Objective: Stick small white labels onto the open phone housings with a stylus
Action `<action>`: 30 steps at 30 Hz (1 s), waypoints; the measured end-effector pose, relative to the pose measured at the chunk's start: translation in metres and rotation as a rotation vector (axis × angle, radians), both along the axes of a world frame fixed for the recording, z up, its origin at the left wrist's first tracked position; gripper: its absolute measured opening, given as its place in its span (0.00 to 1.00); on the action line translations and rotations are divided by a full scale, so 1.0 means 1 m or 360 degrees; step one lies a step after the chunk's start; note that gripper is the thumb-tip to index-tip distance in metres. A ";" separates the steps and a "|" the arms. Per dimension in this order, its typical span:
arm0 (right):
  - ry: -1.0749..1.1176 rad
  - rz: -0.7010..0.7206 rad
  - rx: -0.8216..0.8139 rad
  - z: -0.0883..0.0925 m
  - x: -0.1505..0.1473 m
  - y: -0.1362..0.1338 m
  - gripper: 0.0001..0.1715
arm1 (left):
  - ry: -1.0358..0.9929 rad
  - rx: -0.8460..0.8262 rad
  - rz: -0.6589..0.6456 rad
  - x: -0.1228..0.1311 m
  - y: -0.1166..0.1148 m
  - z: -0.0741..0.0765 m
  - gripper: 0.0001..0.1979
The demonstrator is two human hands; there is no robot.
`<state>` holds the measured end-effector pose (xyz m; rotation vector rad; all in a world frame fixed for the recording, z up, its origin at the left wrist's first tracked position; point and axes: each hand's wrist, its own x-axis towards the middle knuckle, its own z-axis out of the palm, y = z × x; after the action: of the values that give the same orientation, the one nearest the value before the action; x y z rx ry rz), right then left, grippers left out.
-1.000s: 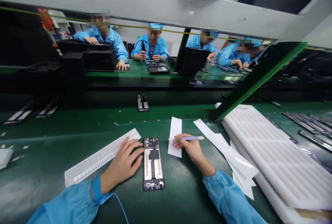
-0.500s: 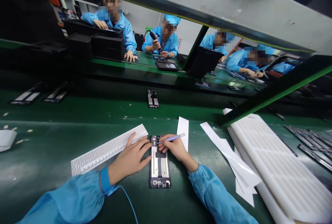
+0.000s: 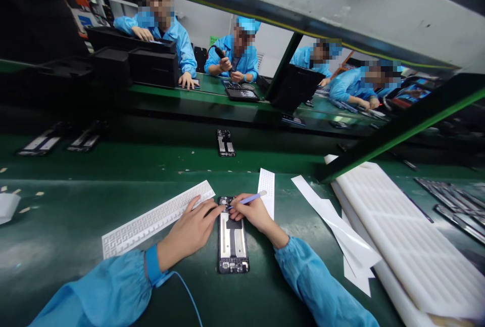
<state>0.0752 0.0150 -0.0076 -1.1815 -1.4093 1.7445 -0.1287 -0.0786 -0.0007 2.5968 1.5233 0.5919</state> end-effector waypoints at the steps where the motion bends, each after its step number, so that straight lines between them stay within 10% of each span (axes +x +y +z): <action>1: -0.0006 0.0003 0.0004 0.000 -0.001 0.000 0.10 | 0.0025 0.0006 0.0006 0.000 0.000 0.001 0.23; 11: 0.0152 -0.0597 0.0349 0.002 -0.002 -0.008 0.16 | 0.0037 0.0153 0.0067 0.002 -0.023 0.008 0.22; 17: 0.0125 -0.0136 0.0185 0.013 -0.021 -0.027 0.25 | -0.0165 0.0270 0.0294 -0.062 -0.079 0.005 0.18; 23: 0.0096 0.0250 0.0001 0.028 -0.104 -0.056 0.29 | -0.0111 0.0310 0.0957 -0.164 -0.077 -0.005 0.18; 30: 0.0038 0.0586 -0.0063 0.014 -0.199 -0.100 0.22 | 0.0054 0.0157 0.1015 -0.175 -0.070 -0.011 0.20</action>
<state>-0.1242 -0.0847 0.0060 -0.9603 -1.6654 2.0331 -0.3034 -0.1489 -0.0121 2.1502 2.3991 0.6741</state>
